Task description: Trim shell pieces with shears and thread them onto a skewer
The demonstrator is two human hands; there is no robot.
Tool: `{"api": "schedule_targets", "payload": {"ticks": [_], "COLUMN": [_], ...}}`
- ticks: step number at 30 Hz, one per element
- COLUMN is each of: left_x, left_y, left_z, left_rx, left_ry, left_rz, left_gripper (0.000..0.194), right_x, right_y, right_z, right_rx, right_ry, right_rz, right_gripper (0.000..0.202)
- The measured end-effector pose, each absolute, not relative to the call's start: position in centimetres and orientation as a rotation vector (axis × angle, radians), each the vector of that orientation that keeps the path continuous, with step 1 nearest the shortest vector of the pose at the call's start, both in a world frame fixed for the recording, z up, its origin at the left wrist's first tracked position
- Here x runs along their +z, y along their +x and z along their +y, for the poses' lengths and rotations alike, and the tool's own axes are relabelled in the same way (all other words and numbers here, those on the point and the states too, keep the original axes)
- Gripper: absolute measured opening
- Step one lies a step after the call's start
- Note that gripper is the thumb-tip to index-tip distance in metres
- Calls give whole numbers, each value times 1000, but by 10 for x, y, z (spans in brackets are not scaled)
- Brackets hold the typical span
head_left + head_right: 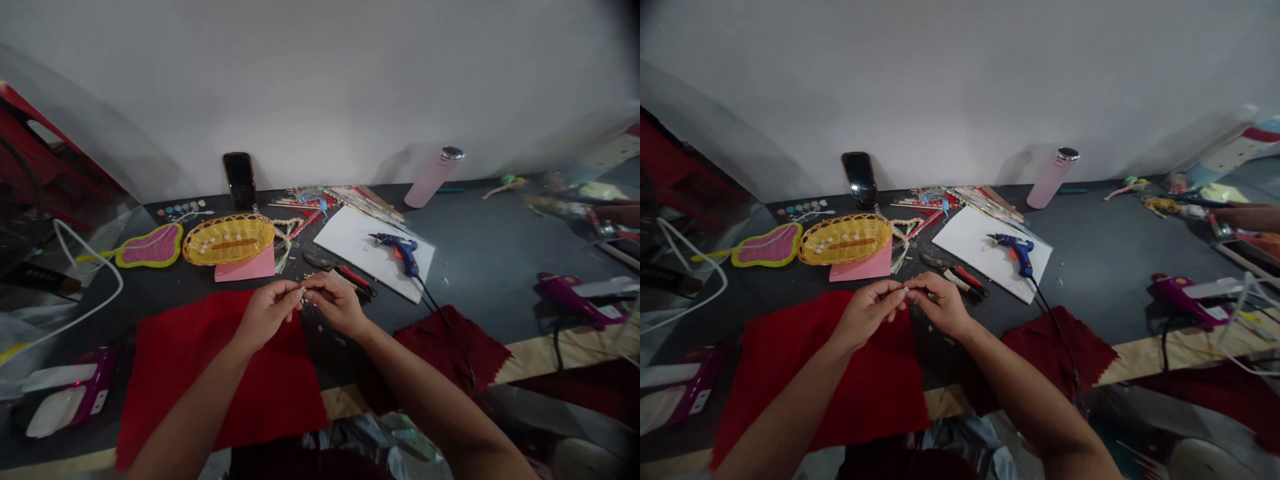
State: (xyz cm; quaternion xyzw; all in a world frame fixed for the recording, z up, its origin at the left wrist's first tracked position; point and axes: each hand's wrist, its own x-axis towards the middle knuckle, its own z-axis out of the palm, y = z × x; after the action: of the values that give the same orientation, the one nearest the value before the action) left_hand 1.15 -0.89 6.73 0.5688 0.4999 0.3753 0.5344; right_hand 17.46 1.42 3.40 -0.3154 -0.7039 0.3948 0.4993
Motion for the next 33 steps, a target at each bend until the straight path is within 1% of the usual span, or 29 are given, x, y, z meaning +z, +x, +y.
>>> {"api": "schedule_targets", "payload": {"ticks": [10, 19, 26, 33], "left_x": [72, 76, 77, 76], "left_y": [11, 9, 7, 6], "left_z": [-10, -12, -11, -10], "left_rx": [875, 860, 816, 778], "left_ry": [1439, 1505, 1721, 1818], "left_rz": [1215, 1270, 1324, 1361], "left_gripper": [28, 27, 27, 27], "right_x": [36, 36, 40, 42], "right_y": [175, 177, 179, 181], "right_z": [13, 12, 12, 15], "right_rx": [1061, 1114, 1188, 1162], "right_ry": [-819, -912, -917, -944], "right_rz": [-1638, -1653, -1738, -1792], "right_gripper": [14, 18, 22, 19]}}
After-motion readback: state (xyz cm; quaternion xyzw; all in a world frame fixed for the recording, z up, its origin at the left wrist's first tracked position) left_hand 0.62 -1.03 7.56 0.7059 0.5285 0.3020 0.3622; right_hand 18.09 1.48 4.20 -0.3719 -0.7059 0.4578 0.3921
